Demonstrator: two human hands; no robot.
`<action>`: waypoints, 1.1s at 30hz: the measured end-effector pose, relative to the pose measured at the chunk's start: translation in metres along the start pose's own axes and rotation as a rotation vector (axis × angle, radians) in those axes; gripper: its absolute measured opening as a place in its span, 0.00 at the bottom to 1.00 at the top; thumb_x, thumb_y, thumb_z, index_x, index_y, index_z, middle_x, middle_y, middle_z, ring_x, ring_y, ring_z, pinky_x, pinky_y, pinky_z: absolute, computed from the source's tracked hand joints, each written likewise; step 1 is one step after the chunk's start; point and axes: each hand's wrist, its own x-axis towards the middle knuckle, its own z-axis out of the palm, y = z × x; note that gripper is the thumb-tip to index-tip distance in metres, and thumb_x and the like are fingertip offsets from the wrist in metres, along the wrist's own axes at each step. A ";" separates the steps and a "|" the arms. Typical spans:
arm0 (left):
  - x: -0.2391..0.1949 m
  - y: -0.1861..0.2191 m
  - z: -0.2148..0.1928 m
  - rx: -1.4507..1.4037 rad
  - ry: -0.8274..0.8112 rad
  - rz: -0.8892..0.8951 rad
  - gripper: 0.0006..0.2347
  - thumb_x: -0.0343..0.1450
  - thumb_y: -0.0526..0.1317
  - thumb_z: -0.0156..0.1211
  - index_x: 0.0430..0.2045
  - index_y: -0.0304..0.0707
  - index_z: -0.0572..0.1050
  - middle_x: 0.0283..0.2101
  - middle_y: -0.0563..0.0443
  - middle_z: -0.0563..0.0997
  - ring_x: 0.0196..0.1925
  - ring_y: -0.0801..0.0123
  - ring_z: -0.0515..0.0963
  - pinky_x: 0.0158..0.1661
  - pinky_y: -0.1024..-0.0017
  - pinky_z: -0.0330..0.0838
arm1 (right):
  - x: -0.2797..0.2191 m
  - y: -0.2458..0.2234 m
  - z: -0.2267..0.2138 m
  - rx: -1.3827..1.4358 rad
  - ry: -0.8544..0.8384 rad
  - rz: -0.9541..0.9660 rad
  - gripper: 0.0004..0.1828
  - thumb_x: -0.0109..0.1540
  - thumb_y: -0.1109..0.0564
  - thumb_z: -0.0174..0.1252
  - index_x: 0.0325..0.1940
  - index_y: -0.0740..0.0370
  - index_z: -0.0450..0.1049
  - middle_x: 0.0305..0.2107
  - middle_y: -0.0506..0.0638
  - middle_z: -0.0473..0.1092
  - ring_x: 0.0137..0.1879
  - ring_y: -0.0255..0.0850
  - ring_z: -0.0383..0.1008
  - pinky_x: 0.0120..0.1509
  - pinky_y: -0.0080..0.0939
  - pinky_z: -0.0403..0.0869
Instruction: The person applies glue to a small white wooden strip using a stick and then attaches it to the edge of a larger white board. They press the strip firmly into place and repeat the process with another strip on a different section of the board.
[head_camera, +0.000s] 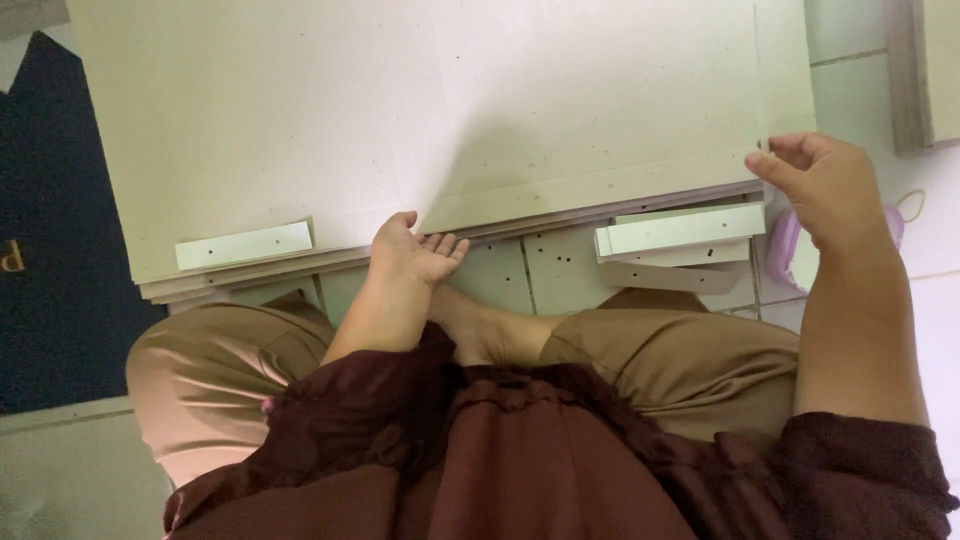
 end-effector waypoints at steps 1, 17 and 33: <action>0.002 0.005 -0.002 -0.001 0.000 0.001 0.28 0.77 0.41 0.44 0.74 0.33 0.48 0.78 0.42 0.52 0.78 0.52 0.56 0.70 0.47 0.57 | -0.001 -0.005 0.004 0.000 -0.001 -0.001 0.23 0.67 0.47 0.65 0.62 0.62 0.75 0.53 0.56 0.74 0.58 0.45 0.73 0.65 0.47 0.69; 0.014 -0.009 -0.006 -0.080 -0.175 0.013 0.09 0.74 0.38 0.50 0.47 0.42 0.69 0.63 0.42 0.74 0.67 0.53 0.71 0.68 0.50 0.59 | -0.018 -0.041 0.030 0.123 -0.091 -0.057 0.17 0.66 0.50 0.62 0.57 0.56 0.77 0.49 0.45 0.75 0.52 0.34 0.73 0.55 0.35 0.72; 0.050 -0.059 -0.022 0.495 -0.729 0.987 0.10 0.66 0.35 0.73 0.34 0.42 0.76 0.34 0.54 0.82 0.39 0.73 0.81 0.43 0.76 0.78 | -0.023 -0.056 0.051 0.331 -0.197 -0.120 0.16 0.67 0.55 0.59 0.58 0.61 0.74 0.49 0.51 0.77 0.50 0.33 0.78 0.50 0.30 0.76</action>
